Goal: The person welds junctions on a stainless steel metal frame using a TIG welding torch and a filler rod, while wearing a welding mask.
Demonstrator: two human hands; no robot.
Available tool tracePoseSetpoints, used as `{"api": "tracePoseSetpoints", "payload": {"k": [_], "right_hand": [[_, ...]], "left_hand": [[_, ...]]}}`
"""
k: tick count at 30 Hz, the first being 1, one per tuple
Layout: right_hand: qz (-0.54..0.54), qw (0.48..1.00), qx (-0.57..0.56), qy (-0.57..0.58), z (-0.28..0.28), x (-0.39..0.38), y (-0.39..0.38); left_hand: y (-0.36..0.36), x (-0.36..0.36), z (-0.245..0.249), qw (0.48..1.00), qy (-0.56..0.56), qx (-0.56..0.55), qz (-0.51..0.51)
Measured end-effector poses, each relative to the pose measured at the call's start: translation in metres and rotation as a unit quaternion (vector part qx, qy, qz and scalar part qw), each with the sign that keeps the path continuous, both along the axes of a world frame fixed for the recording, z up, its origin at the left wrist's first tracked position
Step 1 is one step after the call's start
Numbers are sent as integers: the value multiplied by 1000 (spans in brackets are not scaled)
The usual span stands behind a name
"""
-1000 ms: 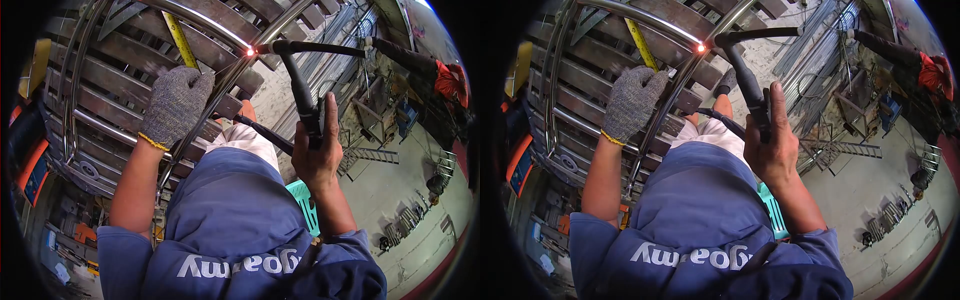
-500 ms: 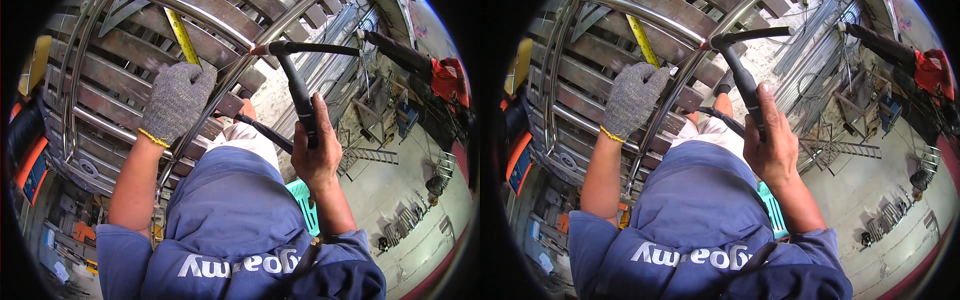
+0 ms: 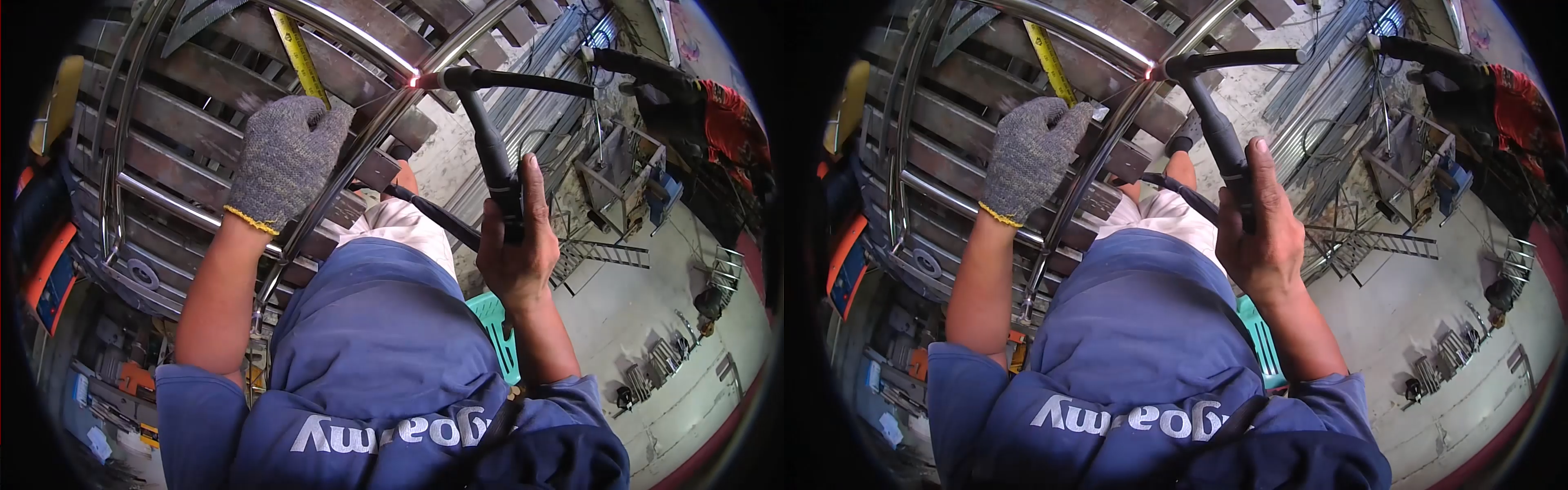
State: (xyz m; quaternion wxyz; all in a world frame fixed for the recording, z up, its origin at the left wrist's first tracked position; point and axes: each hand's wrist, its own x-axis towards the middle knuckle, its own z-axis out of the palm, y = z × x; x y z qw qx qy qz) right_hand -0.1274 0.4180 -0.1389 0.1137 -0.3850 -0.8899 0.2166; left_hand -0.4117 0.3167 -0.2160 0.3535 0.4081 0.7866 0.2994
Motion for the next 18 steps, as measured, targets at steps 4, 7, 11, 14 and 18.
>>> {"api": "tracePoseSetpoints", "payload": {"k": [4, 7, 11, 14, 18], "right_hand": [[5, 1000, -18, 11, 2, -3, -1], [13, 1000, -9, 20, 1, -4, 0], [32, 999, 19, -19, 6, -9, -3], [44, 998, 34, -21, 5, -10, -5], [28, 999, 13, -41, 10, -11, -8]], "left_hand": [[0, -2, -1, 999, 36, 18, -25], [-1, -4, -2, 999, 40, -1, -30], [0, -6, -2, 993, 90, 25, -71], [-2, -11, -7, 968, 174, 108, -147], [4, -7, 2, 991, 112, 24, -65]]}}
